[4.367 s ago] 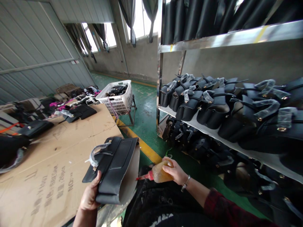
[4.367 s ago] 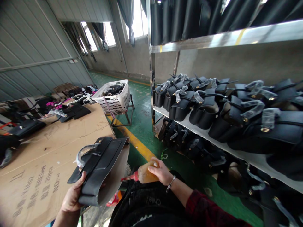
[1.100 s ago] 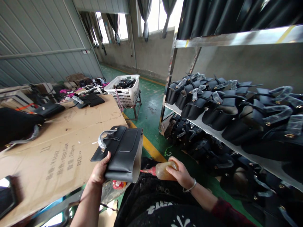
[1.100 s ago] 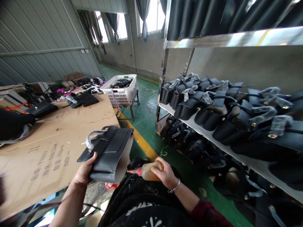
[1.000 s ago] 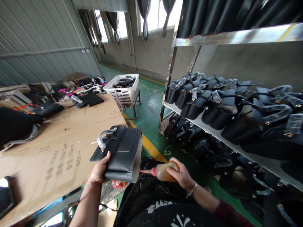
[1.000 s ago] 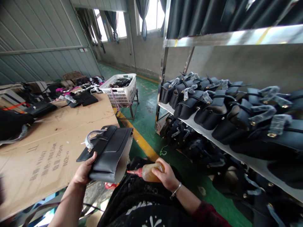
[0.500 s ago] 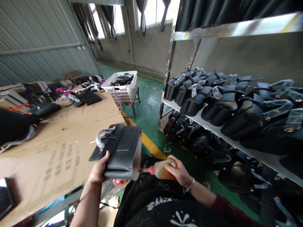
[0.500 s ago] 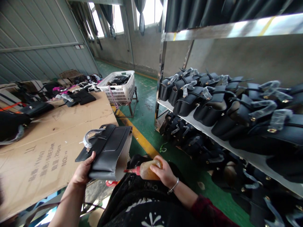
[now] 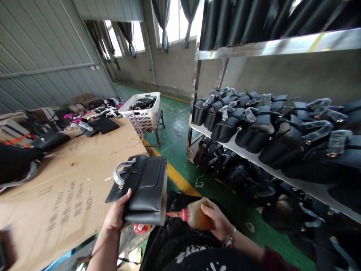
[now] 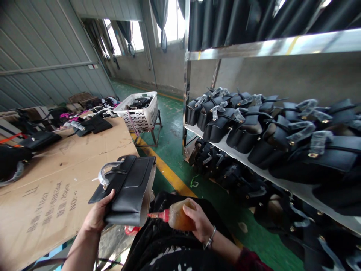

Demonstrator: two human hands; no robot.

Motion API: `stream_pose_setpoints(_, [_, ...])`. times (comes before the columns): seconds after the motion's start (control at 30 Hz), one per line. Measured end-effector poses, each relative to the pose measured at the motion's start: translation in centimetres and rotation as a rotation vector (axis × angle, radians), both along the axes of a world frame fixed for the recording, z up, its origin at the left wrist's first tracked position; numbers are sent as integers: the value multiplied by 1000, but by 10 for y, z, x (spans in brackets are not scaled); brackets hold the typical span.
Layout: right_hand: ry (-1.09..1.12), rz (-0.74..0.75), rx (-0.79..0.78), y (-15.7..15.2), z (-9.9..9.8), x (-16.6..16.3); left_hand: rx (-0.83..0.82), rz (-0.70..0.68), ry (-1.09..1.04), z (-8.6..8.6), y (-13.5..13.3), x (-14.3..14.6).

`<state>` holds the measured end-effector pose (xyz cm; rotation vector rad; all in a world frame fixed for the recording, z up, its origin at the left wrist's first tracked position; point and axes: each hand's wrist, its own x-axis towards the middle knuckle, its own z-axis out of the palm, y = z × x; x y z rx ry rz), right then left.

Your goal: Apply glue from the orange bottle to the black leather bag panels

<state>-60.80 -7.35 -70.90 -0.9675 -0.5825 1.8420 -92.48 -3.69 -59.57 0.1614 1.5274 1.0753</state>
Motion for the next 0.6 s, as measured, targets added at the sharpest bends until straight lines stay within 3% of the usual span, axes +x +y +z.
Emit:
stream_pose_setpoints(0.13, [9,-60,12,3,-3,2,64,-10,-30,11,7,-2])
stream_pose_setpoints(0.27, [56,-125,-48,5,-10,4,53,-38,-2,9,19,-13])
stream_pose_setpoints(0.33, [84,-146,-54,7,-14,5,158,-2,34,5,25,-19])
stream_pose_setpoints(0.5, [112,-195,29,18,-17,9,605,86,185,-11,37,-30])
stream_pose_setpoints(0.6, [96,-225,89,29,-14,10,688,114,227,-24,40,-33])
